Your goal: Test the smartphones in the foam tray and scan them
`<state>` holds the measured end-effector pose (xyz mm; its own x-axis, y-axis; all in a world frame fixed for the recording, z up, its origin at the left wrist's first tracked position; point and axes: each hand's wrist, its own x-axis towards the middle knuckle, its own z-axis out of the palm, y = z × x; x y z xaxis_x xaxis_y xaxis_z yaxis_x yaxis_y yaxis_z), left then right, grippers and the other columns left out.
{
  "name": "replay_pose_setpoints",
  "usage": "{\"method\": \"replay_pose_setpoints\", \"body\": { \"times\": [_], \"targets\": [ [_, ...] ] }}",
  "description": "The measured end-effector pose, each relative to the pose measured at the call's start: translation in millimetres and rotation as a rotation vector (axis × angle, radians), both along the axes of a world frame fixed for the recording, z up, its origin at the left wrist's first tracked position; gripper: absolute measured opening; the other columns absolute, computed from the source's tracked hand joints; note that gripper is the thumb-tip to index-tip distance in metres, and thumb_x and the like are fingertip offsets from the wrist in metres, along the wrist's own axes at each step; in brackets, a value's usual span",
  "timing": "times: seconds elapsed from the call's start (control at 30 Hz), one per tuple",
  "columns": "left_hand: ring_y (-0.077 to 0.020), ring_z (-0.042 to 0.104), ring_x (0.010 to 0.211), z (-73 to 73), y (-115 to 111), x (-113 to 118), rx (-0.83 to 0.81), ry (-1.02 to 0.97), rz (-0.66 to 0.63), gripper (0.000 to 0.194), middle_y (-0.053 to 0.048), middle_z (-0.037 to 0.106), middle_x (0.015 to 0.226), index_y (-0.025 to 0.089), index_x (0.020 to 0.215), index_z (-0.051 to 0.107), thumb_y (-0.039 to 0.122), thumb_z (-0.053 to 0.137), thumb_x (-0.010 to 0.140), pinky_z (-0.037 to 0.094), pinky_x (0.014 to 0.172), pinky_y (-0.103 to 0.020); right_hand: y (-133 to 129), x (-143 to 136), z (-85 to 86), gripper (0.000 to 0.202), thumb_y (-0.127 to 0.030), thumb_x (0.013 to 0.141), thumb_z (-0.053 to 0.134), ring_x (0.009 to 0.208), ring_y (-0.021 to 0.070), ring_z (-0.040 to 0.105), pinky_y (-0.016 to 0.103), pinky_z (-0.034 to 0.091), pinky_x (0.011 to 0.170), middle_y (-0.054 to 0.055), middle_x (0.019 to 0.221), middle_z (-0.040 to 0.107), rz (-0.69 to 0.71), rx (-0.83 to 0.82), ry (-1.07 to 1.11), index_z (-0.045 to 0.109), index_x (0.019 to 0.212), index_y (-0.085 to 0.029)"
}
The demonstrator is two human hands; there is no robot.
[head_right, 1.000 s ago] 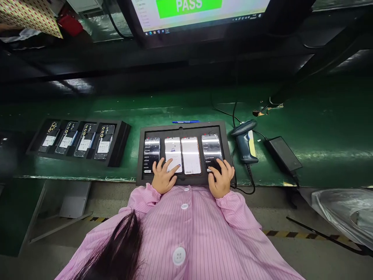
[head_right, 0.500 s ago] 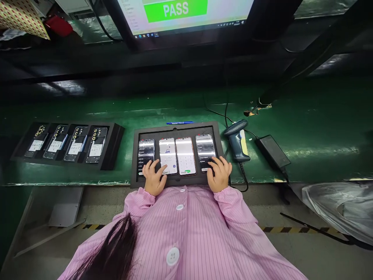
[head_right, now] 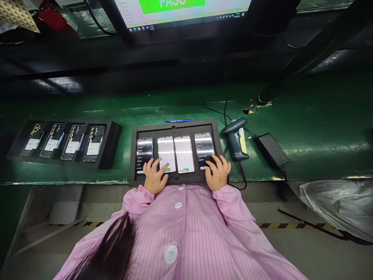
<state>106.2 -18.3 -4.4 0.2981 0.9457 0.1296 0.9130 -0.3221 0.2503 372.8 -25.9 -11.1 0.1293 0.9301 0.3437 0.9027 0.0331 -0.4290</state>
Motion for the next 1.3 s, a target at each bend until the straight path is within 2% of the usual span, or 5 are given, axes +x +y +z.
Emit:
{"method": "replay_pose_setpoints", "body": {
  "times": [0.53,0.67,0.9,1.07,1.3],
  "targets": [
    [-0.0325,0.029,0.124,-4.2,-2.5,-3.2,0.12,-0.095,0.056,0.037,-0.013,0.046,0.127,0.023,0.111,0.064,0.031,0.042,0.082,0.021,0.101,-0.055,8.3,-7.4,2.5,0.036,-0.031,0.083,0.045,0.124,0.0394,0.029,0.068,0.026,0.09,0.013,0.142,0.035,0.005,-0.265,-0.147,0.061,0.115,-0.025],
    [-0.0322,0.029,0.124,-2.4,-2.1,-9.2,0.083,-0.109,0.172,0.039,-0.014,0.046,0.128,0.021,0.111,0.064,0.032,0.042,0.081,0.02,0.103,-0.053,5.3,-10.4,7.0,0.036,-0.031,0.084,0.043,0.125,0.0401,0.028,0.07,0.024,0.09,0.013,0.143,0.032,-0.025,-0.258,-0.138,0.061,0.115,-0.025],
    [-0.036,0.029,0.125,1.6,2.1,-38.9,0.047,0.02,0.684,0.047,-0.018,0.039,0.135,0.018,0.126,0.053,0.034,0.044,0.082,0.021,0.099,-0.058,-0.4,-28.2,17.9,0.032,-0.028,0.084,0.044,0.127,0.0369,0.026,0.064,0.022,0.096,0.009,0.141,0.038,0.44,-0.297,-0.106,0.065,0.108,-0.029],
    [-0.0335,0.034,0.124,-3.6,3.2,-46.0,0.031,0.034,0.764,0.051,-0.02,0.04,0.135,0.014,0.129,0.047,0.034,0.045,0.082,0.025,0.099,-0.053,7.8,-42.4,19.1,0.035,-0.03,0.084,0.046,0.128,0.038,0.023,0.066,0.017,0.095,0.007,0.145,0.034,0.579,-0.358,-0.172,0.061,0.116,-0.033],
    [-0.0334,0.035,0.123,-9.8,2.8,-47.9,0.088,-0.001,0.798,0.049,-0.019,0.043,0.132,0.013,0.126,0.05,0.033,0.046,0.081,0.027,0.1,-0.051,8.1,-45.6,19.1,0.024,-0.027,0.081,0.049,0.124,0.0396,0.029,0.065,0.019,0.094,0.009,0.135,0.047,0.286,-0.207,-0.13,0.072,0.088,-0.023]
  ]
}}
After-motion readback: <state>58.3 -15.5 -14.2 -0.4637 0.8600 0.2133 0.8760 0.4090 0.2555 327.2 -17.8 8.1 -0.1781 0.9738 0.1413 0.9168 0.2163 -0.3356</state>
